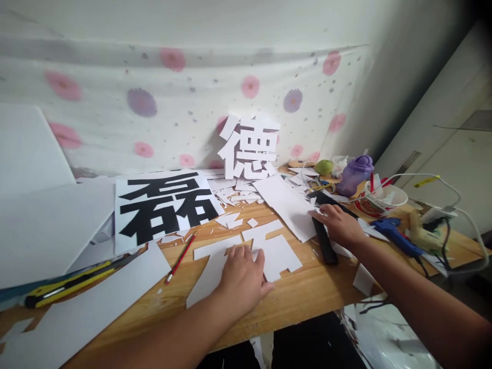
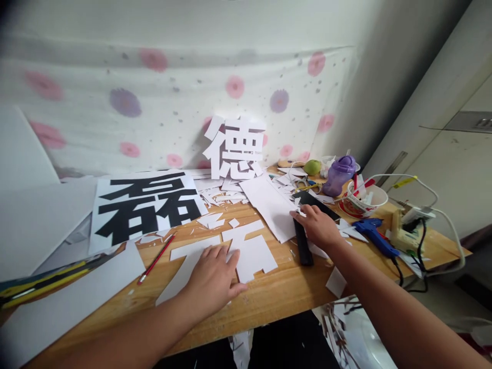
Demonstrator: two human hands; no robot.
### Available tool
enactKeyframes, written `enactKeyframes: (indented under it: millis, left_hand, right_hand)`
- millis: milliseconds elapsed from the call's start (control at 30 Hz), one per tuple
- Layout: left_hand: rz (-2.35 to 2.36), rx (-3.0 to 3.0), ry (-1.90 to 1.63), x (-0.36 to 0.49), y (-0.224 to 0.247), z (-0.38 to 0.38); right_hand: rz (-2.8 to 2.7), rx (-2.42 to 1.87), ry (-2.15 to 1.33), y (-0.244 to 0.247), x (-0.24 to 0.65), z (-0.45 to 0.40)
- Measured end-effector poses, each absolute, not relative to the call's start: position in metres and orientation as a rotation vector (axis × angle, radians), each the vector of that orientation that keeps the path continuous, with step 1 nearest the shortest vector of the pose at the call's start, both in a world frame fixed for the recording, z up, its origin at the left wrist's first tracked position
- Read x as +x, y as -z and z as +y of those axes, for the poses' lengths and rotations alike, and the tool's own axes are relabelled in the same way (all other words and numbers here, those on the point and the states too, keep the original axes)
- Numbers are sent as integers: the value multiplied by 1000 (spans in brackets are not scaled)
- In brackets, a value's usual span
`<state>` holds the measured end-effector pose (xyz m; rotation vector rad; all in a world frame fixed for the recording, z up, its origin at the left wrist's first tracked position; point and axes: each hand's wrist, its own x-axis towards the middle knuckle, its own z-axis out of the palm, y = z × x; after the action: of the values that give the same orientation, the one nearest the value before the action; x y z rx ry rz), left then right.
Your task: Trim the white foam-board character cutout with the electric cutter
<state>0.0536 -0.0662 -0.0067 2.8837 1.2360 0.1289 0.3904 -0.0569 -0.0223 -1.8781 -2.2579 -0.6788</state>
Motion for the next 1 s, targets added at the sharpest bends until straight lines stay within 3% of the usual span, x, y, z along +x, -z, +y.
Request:
enactKeyframes:
  millis: [100, 200, 300, 500, 800, 1000]
  left_hand:
    - [1268, 2867, -139, 54, 5, -67]
    - [1316, 2831, -210, 53, 6, -68]
    - [1389, 2777, -321, 51, 6, -70]
    - [1488, 2710, -495, 43, -2, -89]
    - [1324, 2947, -740, 17, -36, -80]
    - [1098, 2937, -1170, -2, -34, -79]
  right_hand:
    - [-2012, -1811, 662, 20, 359, -67]
    - [-2053, -1692, 354, 18, 307, -84]
    - [-2089, -1832, 177, 21, 259, -100]
    - [-1692, -1900, -289, 31, 234, -106]
    - [-834, -1140, -1160, 10, 200, -93]
    - [-651, -828, -1221, -5, 186, -70]
